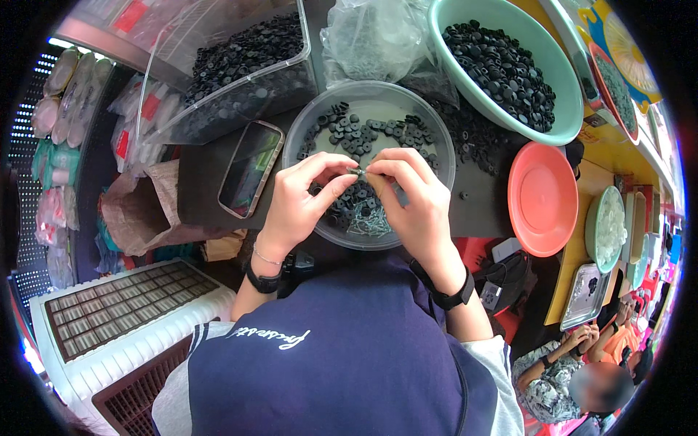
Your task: Inserting small silver pins into black rubber or plastic components.
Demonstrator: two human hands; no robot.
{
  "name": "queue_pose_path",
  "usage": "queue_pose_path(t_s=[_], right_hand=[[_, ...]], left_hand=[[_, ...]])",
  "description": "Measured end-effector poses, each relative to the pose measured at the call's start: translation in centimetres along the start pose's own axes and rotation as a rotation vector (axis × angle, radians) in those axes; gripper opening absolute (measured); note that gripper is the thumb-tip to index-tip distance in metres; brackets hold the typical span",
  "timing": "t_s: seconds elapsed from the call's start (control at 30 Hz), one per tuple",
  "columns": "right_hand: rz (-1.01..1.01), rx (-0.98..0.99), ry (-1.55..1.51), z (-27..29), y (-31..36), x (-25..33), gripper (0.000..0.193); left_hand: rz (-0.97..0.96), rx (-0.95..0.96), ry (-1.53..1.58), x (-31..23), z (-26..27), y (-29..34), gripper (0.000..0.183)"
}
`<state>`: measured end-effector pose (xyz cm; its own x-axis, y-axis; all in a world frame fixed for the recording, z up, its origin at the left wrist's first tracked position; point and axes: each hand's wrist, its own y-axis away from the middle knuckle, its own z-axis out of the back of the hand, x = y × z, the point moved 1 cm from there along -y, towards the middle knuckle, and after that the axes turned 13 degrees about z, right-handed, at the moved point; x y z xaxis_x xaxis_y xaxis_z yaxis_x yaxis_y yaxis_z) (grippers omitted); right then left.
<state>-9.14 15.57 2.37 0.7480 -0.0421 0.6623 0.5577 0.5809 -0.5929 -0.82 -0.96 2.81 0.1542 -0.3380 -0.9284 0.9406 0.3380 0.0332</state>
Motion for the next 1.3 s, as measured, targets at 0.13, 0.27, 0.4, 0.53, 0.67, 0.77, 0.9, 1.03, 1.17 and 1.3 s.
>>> queue_pose_path(t_s=[0.13,0.27,0.4,0.53,0.67,0.77,0.9,1.03,1.17,1.3], right_hand=[[-0.002,-0.047,0.019,-0.19,0.27,0.26,0.018],[0.060,-0.023,0.062,-0.28,0.34,0.25,0.017],[0.148,0.003,0.134,-0.14,0.14,0.40,0.019],[0.192,0.010,0.155,-0.19,0.07,0.31,0.021],[0.216,0.017,0.197,-0.17,-0.06,0.30,0.021],[0.238,0.070,0.231,0.09,0.05,0.12,0.022],[0.243,0.125,0.247,0.14,0.20,-0.06,0.021],[0.209,0.121,0.211,-0.13,0.36,-0.01,0.019],[0.177,0.139,0.181,-0.19,0.47,0.14,0.018],[0.138,0.142,0.095,0.04,0.39,0.29,0.017]], left_hand=[[0.007,0.036,0.105,0.41,-0.46,0.15,0.015],[0.051,0.091,0.179,0.19,-0.13,0.07,0.015],[0.011,0.065,0.140,0.24,-0.12,0.14,0.014],[-0.101,0.021,-0.074,0.09,-0.22,0.15,0.013],[-0.094,0.024,-0.179,-0.28,-0.02,0.10,0.012],[-0.080,0.046,-0.157,-0.10,-0.02,0.06,0.011],[-0.136,0.044,-0.225,-0.04,0.03,-0.31,0.012],[-0.209,-0.051,-0.256,0.44,-0.71,-0.50,0.011],[-0.203,-0.070,-0.249,0.65,-0.86,-0.56,0.010],[-0.168,-0.016,-0.182,0.53,-0.59,-0.46,0.013]])
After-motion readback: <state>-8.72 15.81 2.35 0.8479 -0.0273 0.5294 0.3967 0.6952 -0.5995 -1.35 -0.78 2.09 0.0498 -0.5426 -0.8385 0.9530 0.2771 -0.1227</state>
